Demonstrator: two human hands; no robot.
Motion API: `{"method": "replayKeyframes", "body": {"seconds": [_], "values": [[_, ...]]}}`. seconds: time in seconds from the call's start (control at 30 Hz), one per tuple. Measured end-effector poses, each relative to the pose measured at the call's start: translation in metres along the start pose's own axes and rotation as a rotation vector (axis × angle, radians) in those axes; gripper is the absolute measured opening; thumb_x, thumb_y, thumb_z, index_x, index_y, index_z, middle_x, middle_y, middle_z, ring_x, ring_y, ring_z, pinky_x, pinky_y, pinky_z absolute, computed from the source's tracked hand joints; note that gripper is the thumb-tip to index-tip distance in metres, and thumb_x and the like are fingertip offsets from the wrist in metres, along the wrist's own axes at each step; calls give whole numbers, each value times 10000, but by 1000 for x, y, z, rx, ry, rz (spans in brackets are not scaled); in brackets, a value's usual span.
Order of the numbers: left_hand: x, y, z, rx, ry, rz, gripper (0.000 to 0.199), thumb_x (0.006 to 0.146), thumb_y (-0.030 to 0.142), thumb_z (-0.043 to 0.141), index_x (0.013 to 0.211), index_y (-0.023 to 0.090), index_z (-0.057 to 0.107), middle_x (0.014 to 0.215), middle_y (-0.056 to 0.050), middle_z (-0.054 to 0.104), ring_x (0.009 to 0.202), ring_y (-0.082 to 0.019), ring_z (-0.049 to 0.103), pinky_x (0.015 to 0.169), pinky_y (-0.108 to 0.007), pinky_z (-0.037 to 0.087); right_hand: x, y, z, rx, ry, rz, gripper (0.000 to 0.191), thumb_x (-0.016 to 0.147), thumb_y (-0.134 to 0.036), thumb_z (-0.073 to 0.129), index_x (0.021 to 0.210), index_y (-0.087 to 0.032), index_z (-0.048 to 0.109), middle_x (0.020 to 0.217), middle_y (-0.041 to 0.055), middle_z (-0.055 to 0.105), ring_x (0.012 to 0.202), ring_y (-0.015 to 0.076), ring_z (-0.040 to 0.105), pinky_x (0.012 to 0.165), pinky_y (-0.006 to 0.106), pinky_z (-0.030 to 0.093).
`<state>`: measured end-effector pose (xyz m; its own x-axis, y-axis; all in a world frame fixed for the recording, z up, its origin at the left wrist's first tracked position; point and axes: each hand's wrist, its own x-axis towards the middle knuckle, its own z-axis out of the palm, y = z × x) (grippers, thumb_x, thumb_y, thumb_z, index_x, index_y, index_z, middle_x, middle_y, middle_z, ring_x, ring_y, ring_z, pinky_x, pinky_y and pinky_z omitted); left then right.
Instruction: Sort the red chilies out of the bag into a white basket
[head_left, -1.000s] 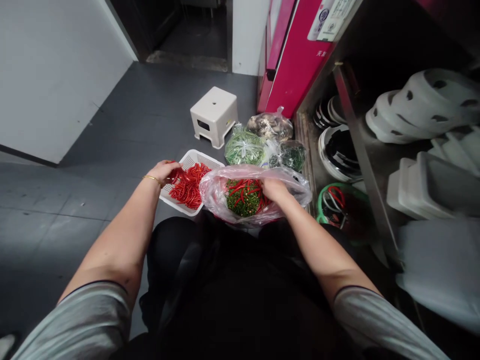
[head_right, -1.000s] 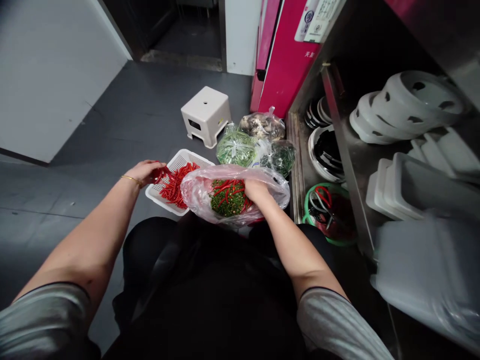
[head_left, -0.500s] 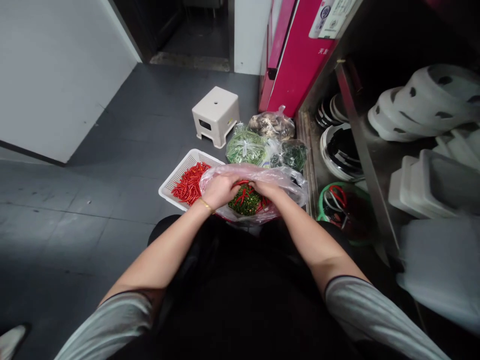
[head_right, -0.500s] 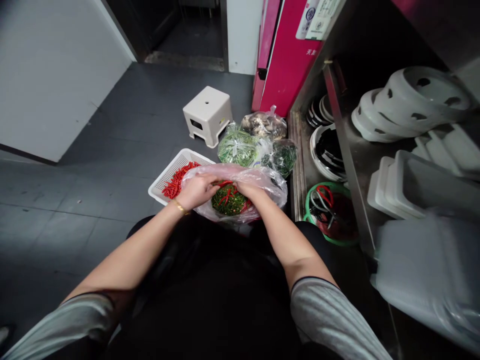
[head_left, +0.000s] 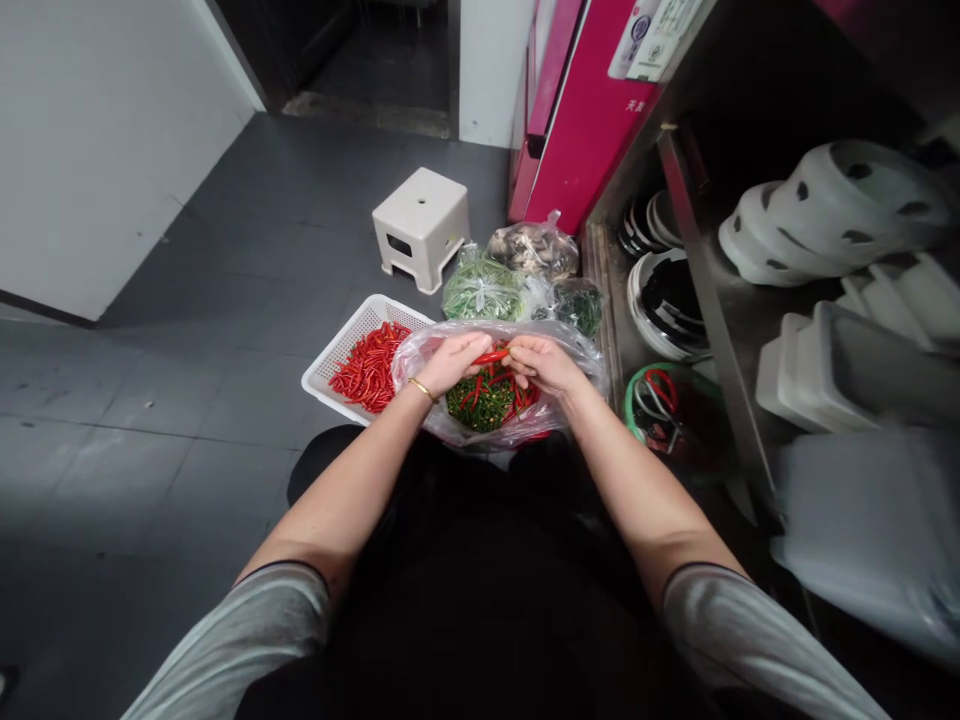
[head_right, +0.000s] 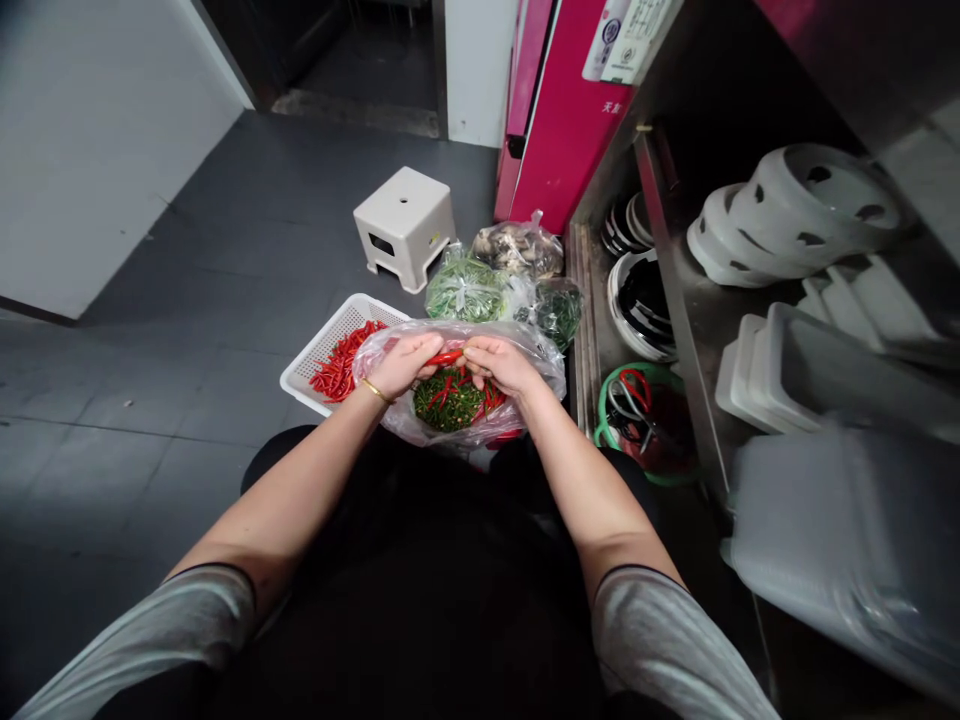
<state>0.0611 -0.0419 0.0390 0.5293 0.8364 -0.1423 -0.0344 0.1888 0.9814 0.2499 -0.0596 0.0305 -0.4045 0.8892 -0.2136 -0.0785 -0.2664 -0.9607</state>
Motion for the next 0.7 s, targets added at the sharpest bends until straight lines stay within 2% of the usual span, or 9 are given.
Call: {"method": "replayKeyframes", "body": {"seconds": [0.1, 0.2, 0.27, 0.33, 0.4, 0.47, 0.57, 0.63, 0.7], "values": [[0, 3, 11, -115, -55, 31, 491, 757, 621, 613, 663, 159, 478, 549, 56, 365, 461, -41, 270, 453, -197, 211, -2, -5, 8, 56, 75, -61, 429, 710, -610, 681, 728, -196, 567, 490, -106, 290, 402, 53, 201, 396, 202, 393], [5, -3, 16, -246, -62, 24, 487, 744, 620, 636, 684, 164, 477, 538, 61, 372, 442, -36, 266, 443, -200, 205, -5, -7, 1, -26, 101, -72, 449, 784, -651, 585, 781, -202, 574, 506, -94, 304, 410, 67, 240, 439, 225, 439], [13, -12, 13, -272, -22, 3, 464, 762, 590, 641, 680, 166, 472, 519, 58, 389, 433, -39, 303, 441, -197, 232, -5, -3, -13, -250, 34, 20, 460, 856, -632, 507, 838, -183, 609, 528, -59, 409, 433, 87, 359, 501, 255, 481], [21, -23, 4, -249, 88, -85, 442, 788, 550, 634, 654, 172, 447, 485, 57, 396, 404, -43, 319, 418, -199, 222, -3, 7, -25, -651, 10, 157, 415, 923, -535, 466, 905, -163, 649, 626, 11, 555, 537, 128, 512, 595, 280, 506], [28, -30, -6, -227, 208, -225, 414, 819, 517, 609, 652, 180, 436, 441, 72, 359, 352, -41, 270, 384, -203, 159, 1, 22, -31, -1118, 47, 263, 300, 947, -391, 481, 1032, -173, 669, 834, 87, 655, 732, 180, 615, 702, 294, 503], [32, -32, -14, -233, 274, -278, 358, 837, 497, 588, 714, 176, 490, 418, 99, 294, 324, -37, 197, 378, -201, 107, 6, 37, -28, -1468, 65, 326, 298, 938, -264, 490, 1194, -212, 631, 1045, 129, 652, 895, 219, 635, 772, 307, 486], [33, -29, -15, -226, 240, -193, 309, 830, 473, 596, 818, 166, 568, 429, 106, 283, 345, -41, 199, 397, -189, 143, 10, 46, -18, -1670, 34, 387, 366, 934, -187, 442, 1263, -225, 598, 1141, 156, 611, 934, 245, 645, 761, 321, 480], [32, -28, -9, -99, 211, -148, 262, 801, 406, 635, 744, 157, 576, 464, 70, 390, 402, -58, 304, 433, -194, 232, 10, 41, -15, -1679, 35, 364, 319, 926, -214, 471, 1201, -226, 631, 1161, 151, 600, 933, 252, 644, 747, 320, 479], [32, -30, -1, 101, 214, -69, 185, 752, 283, 671, 662, 155, 573, 564, 17, 526, 522, -91, 431, 518, -206, 327, 9, 32, -13, -1646, 32, 272, 271, 909, -258, 531, 1155, -232, 644, 1182, 135, 599, 962, 254, 631, 759, 314, 475]]}}
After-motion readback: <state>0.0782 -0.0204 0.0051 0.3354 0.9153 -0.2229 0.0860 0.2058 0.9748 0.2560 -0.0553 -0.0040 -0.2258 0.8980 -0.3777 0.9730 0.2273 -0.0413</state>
